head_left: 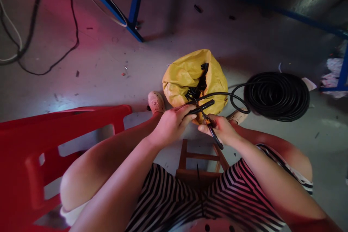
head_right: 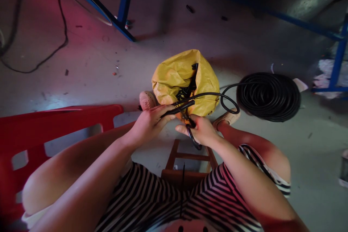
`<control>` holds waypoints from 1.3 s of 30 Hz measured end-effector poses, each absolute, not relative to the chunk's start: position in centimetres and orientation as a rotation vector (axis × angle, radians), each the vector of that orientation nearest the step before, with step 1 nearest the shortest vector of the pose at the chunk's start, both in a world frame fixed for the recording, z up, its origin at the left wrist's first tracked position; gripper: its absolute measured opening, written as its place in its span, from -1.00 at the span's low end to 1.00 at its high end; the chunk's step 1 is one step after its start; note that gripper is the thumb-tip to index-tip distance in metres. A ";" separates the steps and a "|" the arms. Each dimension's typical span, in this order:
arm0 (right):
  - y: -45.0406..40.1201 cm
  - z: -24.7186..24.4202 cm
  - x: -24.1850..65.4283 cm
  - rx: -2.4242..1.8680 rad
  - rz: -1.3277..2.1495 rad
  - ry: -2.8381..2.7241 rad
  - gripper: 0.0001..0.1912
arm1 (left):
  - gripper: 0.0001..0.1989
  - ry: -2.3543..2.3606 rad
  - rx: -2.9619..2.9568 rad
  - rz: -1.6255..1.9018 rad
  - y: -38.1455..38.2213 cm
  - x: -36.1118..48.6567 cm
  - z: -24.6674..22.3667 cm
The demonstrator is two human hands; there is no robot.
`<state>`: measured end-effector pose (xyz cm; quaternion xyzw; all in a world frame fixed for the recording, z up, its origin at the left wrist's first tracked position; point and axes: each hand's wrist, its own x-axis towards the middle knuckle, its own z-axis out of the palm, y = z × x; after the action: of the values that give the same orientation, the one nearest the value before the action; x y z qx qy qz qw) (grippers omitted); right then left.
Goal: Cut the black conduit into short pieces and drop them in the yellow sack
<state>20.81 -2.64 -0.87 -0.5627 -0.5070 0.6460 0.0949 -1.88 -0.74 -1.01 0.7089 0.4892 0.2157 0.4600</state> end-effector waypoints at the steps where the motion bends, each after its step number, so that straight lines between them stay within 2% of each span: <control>1: -2.6 -0.9 20.8 -1.689 1.901 -1.498 -0.46 | -0.72 1.215 1.744 0.527 -0.7 -1.9 -1.0; 5: -2.6 -1.0 20.6 -1.706 1.890 -1.474 -0.40 | -0.71 1.238 1.733 0.511 -0.5 -1.9 -0.9; 13: -2.3 -1.2 20.6 -1.649 1.895 -1.517 -0.45 | -0.72 1.274 1.696 0.499 -0.4 -2.1 -0.8; 20: -2.5 -2.0 20.6 -1.785 1.902 -1.480 -0.38 | -0.73 1.248 1.684 0.472 -0.2 -2.5 -1.6; 27: -2.1 -0.9 19.9 -1.557 1.862 -1.193 -0.51 | -0.83 1.220 1.706 0.423 -1.1 -1.2 -0.8; 33: -1.1 0.8 20.3 -1.524 1.806 -1.030 -0.61 | -0.70 1.141 1.617 0.321 -1.3 -0.7 0.0; 39: 0.5 1.4 22.5 -1.540 1.580 -0.801 -0.57 | -0.65 0.964 1.476 0.293 0.0 -1.7 0.6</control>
<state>22.48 0.54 1.38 -0.6050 -0.3145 0.6208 0.3868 -1.71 0.04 0.59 0.6435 0.4202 0.1280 0.6268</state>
